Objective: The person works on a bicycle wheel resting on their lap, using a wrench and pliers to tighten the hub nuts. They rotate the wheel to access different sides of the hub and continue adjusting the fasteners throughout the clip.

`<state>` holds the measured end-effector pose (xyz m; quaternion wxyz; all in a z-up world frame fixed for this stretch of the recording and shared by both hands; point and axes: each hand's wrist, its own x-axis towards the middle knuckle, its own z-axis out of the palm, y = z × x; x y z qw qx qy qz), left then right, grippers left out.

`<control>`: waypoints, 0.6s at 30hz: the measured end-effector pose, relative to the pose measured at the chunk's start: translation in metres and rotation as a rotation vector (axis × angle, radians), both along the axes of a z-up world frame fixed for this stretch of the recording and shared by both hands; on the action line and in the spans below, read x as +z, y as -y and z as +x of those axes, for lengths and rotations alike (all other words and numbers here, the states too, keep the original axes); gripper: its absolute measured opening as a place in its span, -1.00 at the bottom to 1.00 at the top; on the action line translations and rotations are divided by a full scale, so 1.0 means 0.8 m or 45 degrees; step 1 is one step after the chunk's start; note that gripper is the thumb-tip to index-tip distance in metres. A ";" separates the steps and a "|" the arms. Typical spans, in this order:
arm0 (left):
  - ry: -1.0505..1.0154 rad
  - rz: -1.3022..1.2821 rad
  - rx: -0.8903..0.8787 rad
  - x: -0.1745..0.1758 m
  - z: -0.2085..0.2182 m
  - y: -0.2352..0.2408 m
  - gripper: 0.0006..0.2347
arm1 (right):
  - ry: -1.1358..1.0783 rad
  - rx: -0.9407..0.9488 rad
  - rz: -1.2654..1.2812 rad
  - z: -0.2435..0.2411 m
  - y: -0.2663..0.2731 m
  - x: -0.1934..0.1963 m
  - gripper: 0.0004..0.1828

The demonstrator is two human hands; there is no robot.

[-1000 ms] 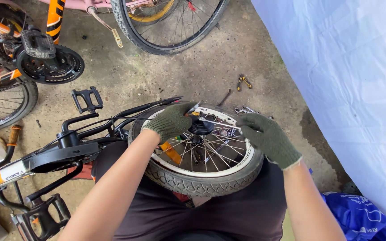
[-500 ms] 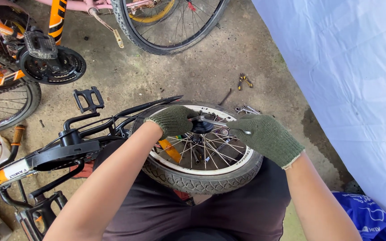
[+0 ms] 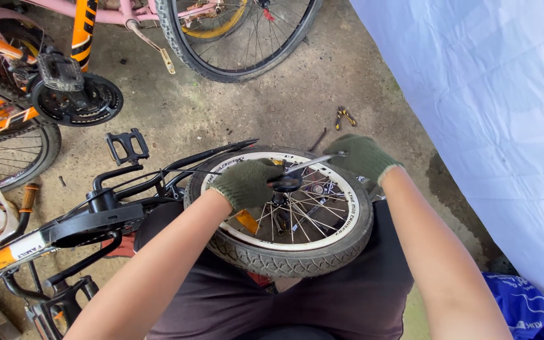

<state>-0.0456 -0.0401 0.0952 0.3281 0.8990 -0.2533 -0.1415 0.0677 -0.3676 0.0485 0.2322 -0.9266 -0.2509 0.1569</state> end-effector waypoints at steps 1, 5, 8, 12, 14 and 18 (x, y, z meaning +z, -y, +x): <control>0.065 -0.064 -0.056 0.000 -0.001 -0.002 -0.63 | 0.025 0.068 -0.049 0.023 0.001 -0.029 -0.48; 0.413 0.280 0.065 -0.039 -0.010 0.011 -0.65 | 0.095 0.005 -0.413 0.079 -0.038 -0.085 -0.33; 0.487 0.340 0.130 -0.076 -0.006 0.021 -0.68 | -0.060 -0.315 -0.348 0.055 -0.129 0.001 -0.24; 0.501 0.360 0.157 -0.049 -0.006 0.029 -0.71 | -0.350 -0.477 -0.112 0.135 -0.195 -0.173 -0.35; 0.545 0.409 0.127 -0.055 -0.009 0.034 -0.74 | -0.226 -0.248 -0.425 0.106 -0.219 -0.123 -0.38; 0.206 0.040 0.122 0.011 -0.019 0.022 -0.63 | -0.326 -0.046 -0.510 0.073 -0.223 -0.047 -0.33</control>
